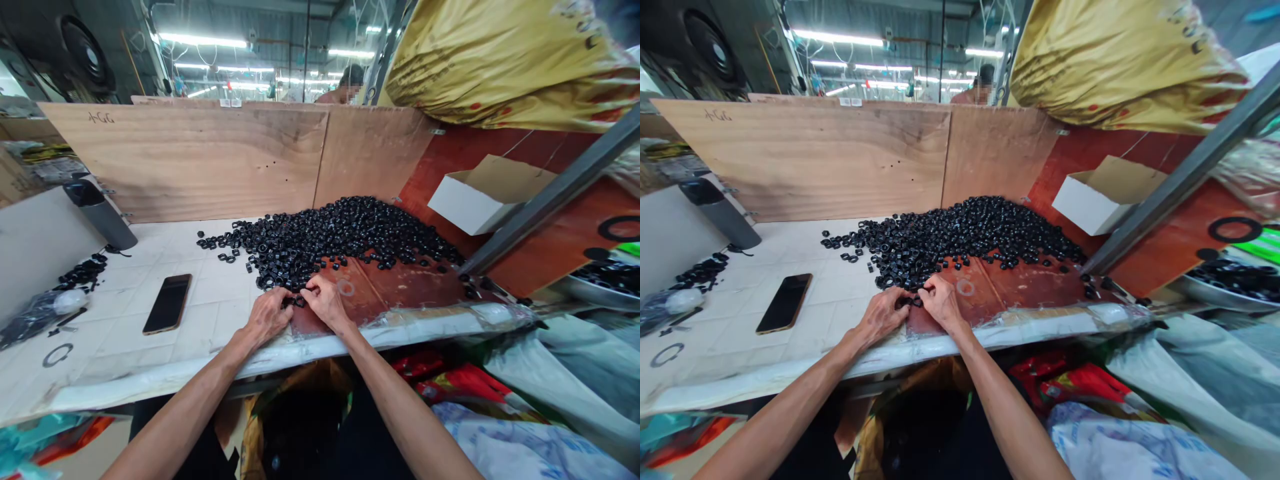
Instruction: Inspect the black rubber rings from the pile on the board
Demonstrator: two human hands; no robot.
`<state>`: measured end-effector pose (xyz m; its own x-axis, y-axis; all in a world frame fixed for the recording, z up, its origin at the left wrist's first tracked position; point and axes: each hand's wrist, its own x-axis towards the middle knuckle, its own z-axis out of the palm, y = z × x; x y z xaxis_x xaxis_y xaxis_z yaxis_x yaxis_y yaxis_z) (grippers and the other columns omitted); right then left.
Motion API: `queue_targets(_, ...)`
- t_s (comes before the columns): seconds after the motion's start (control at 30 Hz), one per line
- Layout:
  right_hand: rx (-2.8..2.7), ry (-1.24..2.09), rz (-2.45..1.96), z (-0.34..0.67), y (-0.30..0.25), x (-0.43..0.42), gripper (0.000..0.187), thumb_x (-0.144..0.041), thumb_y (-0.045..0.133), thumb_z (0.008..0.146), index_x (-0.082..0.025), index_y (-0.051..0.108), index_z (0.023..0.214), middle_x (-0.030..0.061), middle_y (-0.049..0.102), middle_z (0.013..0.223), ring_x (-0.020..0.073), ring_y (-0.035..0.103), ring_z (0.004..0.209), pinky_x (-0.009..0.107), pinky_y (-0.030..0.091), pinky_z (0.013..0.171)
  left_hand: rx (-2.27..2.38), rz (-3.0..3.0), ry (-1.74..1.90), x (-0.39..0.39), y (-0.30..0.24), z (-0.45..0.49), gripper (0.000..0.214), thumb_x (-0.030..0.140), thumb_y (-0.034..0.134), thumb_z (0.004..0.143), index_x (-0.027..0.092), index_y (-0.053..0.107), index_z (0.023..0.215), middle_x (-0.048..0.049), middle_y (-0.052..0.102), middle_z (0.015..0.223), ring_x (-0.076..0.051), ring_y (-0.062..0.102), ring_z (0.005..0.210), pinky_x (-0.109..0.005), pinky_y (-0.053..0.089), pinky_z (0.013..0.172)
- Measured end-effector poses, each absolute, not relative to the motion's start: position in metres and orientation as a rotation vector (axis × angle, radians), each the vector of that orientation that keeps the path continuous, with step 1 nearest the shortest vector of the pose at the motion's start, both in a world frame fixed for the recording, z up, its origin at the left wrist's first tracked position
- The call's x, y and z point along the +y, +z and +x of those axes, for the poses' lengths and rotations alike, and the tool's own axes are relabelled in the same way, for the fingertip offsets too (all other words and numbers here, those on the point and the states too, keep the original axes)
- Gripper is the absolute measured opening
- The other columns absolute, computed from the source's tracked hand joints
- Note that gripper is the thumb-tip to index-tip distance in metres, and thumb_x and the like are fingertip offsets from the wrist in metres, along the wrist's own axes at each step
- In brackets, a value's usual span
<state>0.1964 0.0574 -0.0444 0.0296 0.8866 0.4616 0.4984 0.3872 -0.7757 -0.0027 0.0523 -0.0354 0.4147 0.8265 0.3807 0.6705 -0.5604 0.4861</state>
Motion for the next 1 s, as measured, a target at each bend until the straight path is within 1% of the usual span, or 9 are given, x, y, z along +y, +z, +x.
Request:
queue_targets(0.13, -1.54, 0.816, -1.027, 0.192, -0.035, 0.051, 0.021, -0.031, 0.068, 0.083, -0.019, 0.073, 0.1, 0.0045, 0.073, 0.095, 0.0177, 0.069, 0.079, 0.028, 0.056, 0.071, 1.273, 2.394, 1.008, 0.053, -0.032, -0.002, 0.027, 0.01, 0.063, 0.08, 0.02, 0.071, 0.104, -0.0051, 0.07, 0.097, -0.02, 0.068, 0.086, -0.031, 0.054, 0.079)
queue_targets(0.2, -1.561, 0.861, -1.011, 0.189, -0.032, 0.047, 0.021, -0.031, 0.071, 0.081, -0.019, 0.072, 0.098, 0.0039, 0.073, 0.093, 0.0171, 0.069, 0.077, 0.027, 0.056, 0.071, 1.26, 2.348, 1.054, 0.052, -0.029, -0.001, 0.026, 0.011, 0.063, 0.081, 0.019, 0.07, 0.104, -0.005, 0.07, 0.095, -0.018, 0.067, 0.081, -0.03, 0.054, 0.075)
queue_targets(0.3, -1.621, 0.816, -1.06, 0.186, -0.03, 0.043, 0.019, -0.031, 0.072, 0.081, -0.018, 0.071, 0.095, 0.0031, 0.073, 0.086, 0.0164, 0.067, 0.072, 0.027, 0.055, 0.068, 1.254, 2.2, 1.067, 0.05, -0.026, 0.0, 0.033, 0.016, 0.065, 0.082, 0.02, 0.064, 0.116, -0.0035, 0.071, 0.097, -0.016, 0.066, 0.074, -0.03, 0.055, 0.073)
queue_targets(0.37, -1.65, 0.757, -1.089, 0.186, -0.029, 0.041, 0.017, -0.03, 0.07, 0.083, -0.018, 0.072, 0.094, 0.0039, 0.074, 0.086, 0.0175, 0.067, 0.075, 0.029, 0.055, 0.07, 1.233, 2.098, 1.066, 0.049, -0.025, 0.0, 0.038, 0.018, 0.066, 0.082, 0.021, 0.06, 0.12, -0.003, 0.073, 0.102, -0.016, 0.068, 0.077, -0.031, 0.057, 0.076)
queue_targets(0.43, -1.649, 0.731, -1.09, 0.186, -0.028, 0.041, 0.016, -0.029, 0.069, 0.083, -0.018, 0.073, 0.094, 0.0046, 0.075, 0.087, 0.0184, 0.068, 0.076, 0.029, 0.055, 0.071, 1.182, 2.023, 1.077, 0.049, -0.026, 0.0, 0.036, 0.019, 0.067, 0.082, 0.021, 0.059, 0.118, -0.0032, 0.072, 0.105, -0.017, 0.071, 0.083, -0.031, 0.058, 0.08)
queue_targets(0.57, -1.628, 0.758, -1.039, 0.188, -0.029, 0.042, 0.016, -0.03, 0.069, 0.084, -0.019, 0.074, 0.096, 0.0055, 0.075, 0.09, 0.0193, 0.069, 0.079, 0.03, 0.056, 0.074, 1.071, 1.955, 1.132, 0.05, -0.025, -0.001, 0.023, 0.021, 0.067, 0.085, 0.019, 0.062, 0.108, -0.0045, 0.07, 0.103, -0.017, 0.071, 0.087, -0.032, 0.06, 0.083)
queue_targets(0.67, -1.62, 0.756, -0.997, 0.189, -0.032, 0.044, 0.016, -0.029, 0.069, 0.085, -0.02, 0.074, 0.097, 0.005, 0.075, 0.091, 0.0189, 0.069, 0.08, 0.03, 0.055, 0.074, 0.993, 2.035, 1.167, 0.05, -0.021, -0.002, 0.017, 0.021, 0.066, 0.088, 0.02, 0.066, 0.105, -0.0049, 0.069, 0.103, -0.018, 0.069, 0.092, -0.033, 0.059, 0.086)
queue_targets(0.87, -1.595, 0.745, -0.951, 0.19, -0.033, 0.045, 0.013, -0.029, 0.07, 0.085, -0.02, 0.074, 0.093, 0.0046, 0.073, 0.091, 0.0187, 0.069, 0.082, 0.03, 0.056, 0.076, 0.893, 2.145, 1.266, 0.049, -0.017, -0.002, 0.018, 0.021, 0.066, 0.091, 0.02, 0.071, 0.108, -0.0065, 0.07, 0.107, -0.017, 0.068, 0.094, -0.034, 0.059, 0.085)
queue_targets(1.0, -1.534, 0.873, -0.969, 0.188, -0.028, 0.042, 0.016, -0.033, 0.071, 0.084, -0.02, 0.072, 0.094, 0.0033, 0.074, 0.086, 0.0173, 0.071, 0.07, 0.029, 0.059, 0.069, 0.871, 2.148, 1.283, 0.049, -0.018, -0.003, 0.022, 0.025, 0.067, 0.093, 0.021, 0.073, 0.114, -0.0078, 0.071, 0.112, -0.018, 0.069, 0.095, -0.034, 0.06, 0.085)
